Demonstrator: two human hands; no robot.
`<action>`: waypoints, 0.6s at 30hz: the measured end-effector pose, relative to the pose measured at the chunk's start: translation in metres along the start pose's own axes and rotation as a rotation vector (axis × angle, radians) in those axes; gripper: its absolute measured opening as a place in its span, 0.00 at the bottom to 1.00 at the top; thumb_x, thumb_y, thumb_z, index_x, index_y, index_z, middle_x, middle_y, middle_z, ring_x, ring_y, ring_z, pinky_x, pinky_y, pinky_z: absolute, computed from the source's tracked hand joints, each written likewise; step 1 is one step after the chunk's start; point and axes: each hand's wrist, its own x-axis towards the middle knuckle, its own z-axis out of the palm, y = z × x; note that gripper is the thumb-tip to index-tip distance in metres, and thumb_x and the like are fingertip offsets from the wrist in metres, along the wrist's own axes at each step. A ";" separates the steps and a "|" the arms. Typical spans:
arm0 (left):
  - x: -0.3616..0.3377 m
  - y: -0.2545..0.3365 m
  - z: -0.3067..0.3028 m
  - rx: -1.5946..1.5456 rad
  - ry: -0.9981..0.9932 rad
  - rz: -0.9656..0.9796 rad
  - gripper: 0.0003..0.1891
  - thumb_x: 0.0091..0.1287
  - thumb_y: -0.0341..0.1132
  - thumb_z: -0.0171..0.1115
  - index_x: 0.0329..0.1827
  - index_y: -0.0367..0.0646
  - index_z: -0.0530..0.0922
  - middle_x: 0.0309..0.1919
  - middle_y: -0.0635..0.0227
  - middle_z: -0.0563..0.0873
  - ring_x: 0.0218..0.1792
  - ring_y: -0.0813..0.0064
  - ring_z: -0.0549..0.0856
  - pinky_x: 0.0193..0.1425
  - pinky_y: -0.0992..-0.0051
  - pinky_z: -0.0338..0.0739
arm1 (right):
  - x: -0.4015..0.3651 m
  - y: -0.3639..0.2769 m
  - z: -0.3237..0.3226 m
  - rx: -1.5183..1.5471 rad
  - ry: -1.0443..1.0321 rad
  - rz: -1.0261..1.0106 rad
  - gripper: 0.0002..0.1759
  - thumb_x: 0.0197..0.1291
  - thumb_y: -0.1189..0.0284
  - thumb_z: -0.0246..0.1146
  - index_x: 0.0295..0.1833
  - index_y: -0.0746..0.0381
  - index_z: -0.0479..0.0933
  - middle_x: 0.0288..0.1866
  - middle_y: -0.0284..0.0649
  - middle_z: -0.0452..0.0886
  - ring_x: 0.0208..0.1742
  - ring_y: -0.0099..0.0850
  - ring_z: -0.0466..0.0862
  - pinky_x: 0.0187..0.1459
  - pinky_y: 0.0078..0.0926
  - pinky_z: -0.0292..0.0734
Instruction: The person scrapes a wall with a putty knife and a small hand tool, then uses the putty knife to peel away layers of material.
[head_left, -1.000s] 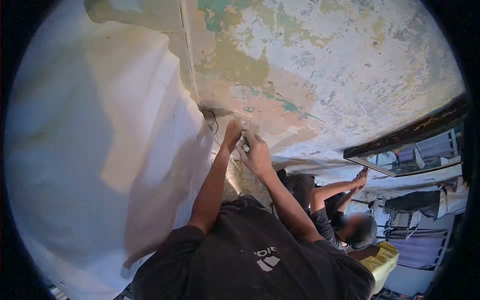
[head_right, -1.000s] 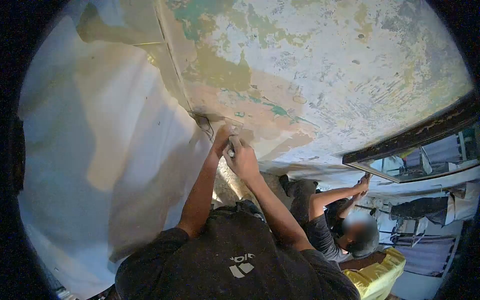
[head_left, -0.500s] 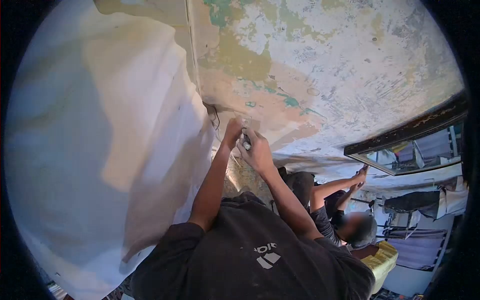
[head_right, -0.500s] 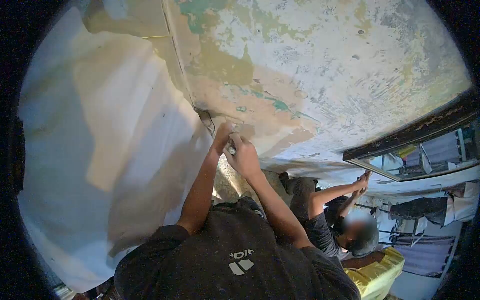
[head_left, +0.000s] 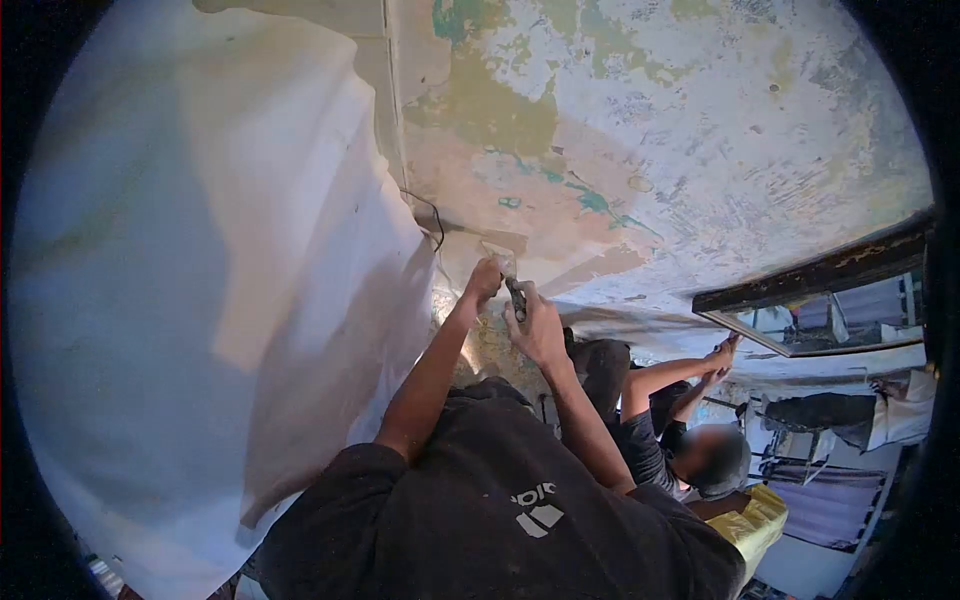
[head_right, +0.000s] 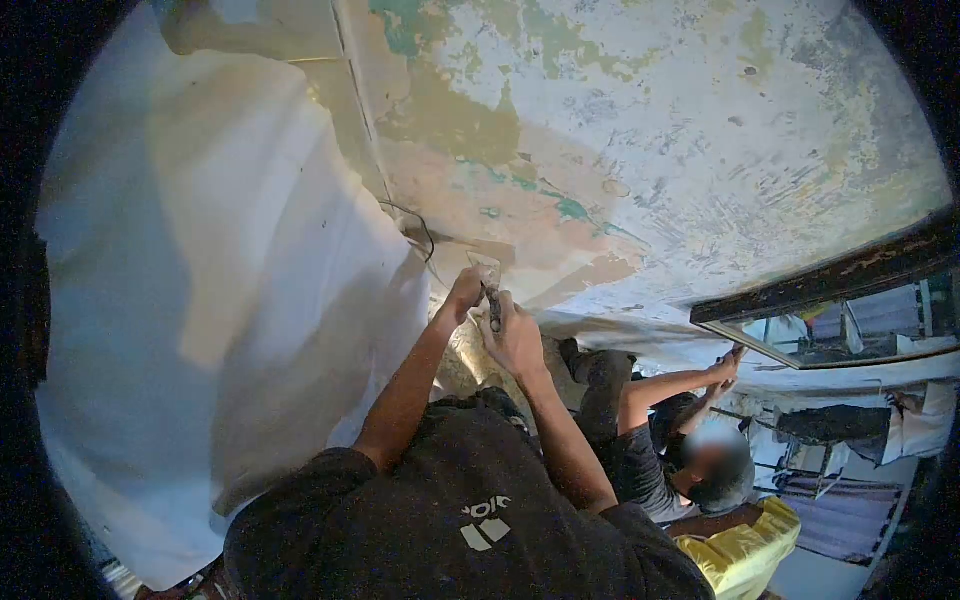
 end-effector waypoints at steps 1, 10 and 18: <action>-0.005 0.007 0.003 -0.088 0.008 -0.130 0.16 0.66 0.46 0.47 0.26 0.49 0.75 0.16 0.79 0.69 0.14 0.84 0.63 0.18 0.77 0.55 | 0.000 0.001 0.000 -0.018 0.018 -0.018 0.17 0.57 0.72 0.62 0.51 0.66 0.69 0.28 0.58 0.78 0.32 0.56 0.80 0.35 0.45 0.73; -0.007 0.017 0.009 -0.036 0.030 -0.073 0.19 0.65 0.48 0.49 0.27 0.41 0.75 0.19 0.71 0.73 0.18 0.76 0.70 0.20 0.74 0.63 | 0.004 -0.005 -0.009 -0.027 0.025 0.012 0.16 0.57 0.72 0.61 0.50 0.65 0.70 0.32 0.60 0.78 0.35 0.58 0.80 0.36 0.47 0.74; 0.004 0.002 0.012 -0.054 0.018 -0.087 0.14 0.65 0.44 0.48 0.26 0.48 0.75 0.18 0.77 0.70 0.17 0.83 0.66 0.20 0.76 0.59 | 0.006 0.000 -0.010 -0.031 0.011 -0.009 0.17 0.57 0.71 0.61 0.51 0.63 0.69 0.32 0.60 0.79 0.36 0.58 0.80 0.35 0.47 0.74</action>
